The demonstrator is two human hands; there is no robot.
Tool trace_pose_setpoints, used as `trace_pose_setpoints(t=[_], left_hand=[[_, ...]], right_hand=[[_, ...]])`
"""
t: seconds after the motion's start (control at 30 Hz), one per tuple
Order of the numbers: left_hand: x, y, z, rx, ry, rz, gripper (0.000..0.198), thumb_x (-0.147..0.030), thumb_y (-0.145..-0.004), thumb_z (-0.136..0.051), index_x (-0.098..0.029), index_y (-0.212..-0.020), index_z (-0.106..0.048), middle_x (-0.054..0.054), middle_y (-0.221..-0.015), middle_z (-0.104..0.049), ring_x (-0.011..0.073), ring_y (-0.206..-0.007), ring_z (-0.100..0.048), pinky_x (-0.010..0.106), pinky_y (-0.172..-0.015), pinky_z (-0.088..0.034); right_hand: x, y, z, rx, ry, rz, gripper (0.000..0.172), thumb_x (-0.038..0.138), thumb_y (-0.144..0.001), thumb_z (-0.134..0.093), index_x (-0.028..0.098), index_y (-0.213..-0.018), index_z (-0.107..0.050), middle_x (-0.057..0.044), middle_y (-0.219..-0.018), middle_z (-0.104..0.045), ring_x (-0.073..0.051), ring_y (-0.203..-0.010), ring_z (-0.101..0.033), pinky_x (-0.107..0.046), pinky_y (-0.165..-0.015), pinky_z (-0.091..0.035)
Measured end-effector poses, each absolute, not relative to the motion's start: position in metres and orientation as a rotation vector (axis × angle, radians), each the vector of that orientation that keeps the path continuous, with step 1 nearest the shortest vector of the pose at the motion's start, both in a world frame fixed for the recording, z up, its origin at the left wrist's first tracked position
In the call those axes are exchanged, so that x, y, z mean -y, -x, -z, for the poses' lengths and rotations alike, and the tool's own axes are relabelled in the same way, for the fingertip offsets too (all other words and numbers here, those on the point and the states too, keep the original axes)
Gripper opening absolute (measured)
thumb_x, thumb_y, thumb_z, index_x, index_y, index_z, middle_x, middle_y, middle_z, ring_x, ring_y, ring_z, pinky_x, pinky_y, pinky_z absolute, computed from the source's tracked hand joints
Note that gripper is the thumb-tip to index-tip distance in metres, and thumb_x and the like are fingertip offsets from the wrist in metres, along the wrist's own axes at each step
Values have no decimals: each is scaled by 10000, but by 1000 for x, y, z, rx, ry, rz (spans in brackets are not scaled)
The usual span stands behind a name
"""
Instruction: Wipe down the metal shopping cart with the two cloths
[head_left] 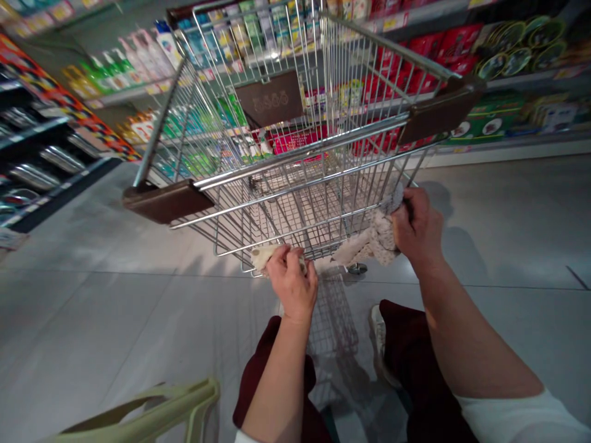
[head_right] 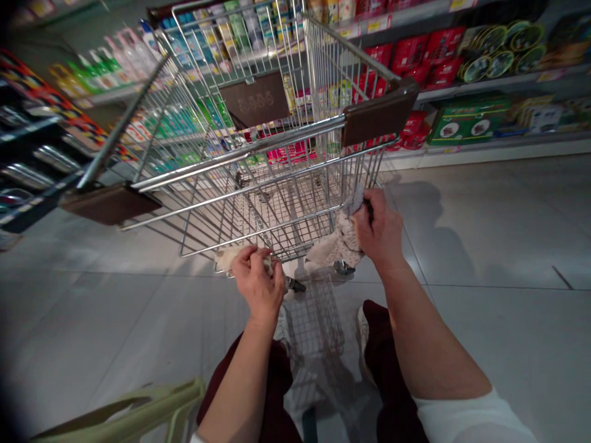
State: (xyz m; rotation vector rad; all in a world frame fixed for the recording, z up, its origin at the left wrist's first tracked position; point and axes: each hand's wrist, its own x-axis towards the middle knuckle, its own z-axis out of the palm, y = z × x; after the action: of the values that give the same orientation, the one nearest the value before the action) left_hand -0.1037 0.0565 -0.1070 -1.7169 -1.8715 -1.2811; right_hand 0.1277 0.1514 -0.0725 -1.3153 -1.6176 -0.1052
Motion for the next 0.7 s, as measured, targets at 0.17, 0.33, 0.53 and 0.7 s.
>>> trace_pose_setpoints(t=[0.17, 0.33, 0.53, 0.7], left_hand=[[-50, 111, 111, 1930, 1827, 1214, 139, -155, -810, -603, -184, -935, -655, 91, -1046, -594, 235, -1011, -574, 382, -901, -482], [-52, 123, 103, 1701, 1560, 1486, 238, -203, -820, -613, -183, -1057, -613, 116, -1198, -521, 242, -1145, -543, 429, -1024, -445], [-57, 130, 101, 1808, 1437, 1508, 283, -211, -800, -605, -173, -1081, -609, 131, -1238, -488, 259, -1203, -499, 440, -1058, -407], [-53, 131, 108, 1996, 1549, 1268, 97, -201, -795, -595, -183, -880, -638, 86, -1023, -574, 247, -1032, -534, 427, -948, -424]], right_hand=[[-153, -127, 75, 1604, 1327, 107, 183, 344, -914, -451, 229, -1004, -561, -15, -745, -600, -171, -651, -562, -306, -622, -395], [-155, -126, 78, 1572, 1348, 106, 176, 329, -905, -462, 233, -999, -576, -9, -706, -585, -166, -627, -546, -303, -617, -399], [-154, -126, 79, 1578, 1333, 114, 164, 312, -907, -463, 226, -1004, -563, -5, -708, -574, -163, -636, -551, -302, -623, -399], [-153, -125, 78, 1576, 1340, 84, 158, 305, -902, -466, 228, -1003, -560, -11, -753, -596, -171, -668, -565, -301, -638, -406]])
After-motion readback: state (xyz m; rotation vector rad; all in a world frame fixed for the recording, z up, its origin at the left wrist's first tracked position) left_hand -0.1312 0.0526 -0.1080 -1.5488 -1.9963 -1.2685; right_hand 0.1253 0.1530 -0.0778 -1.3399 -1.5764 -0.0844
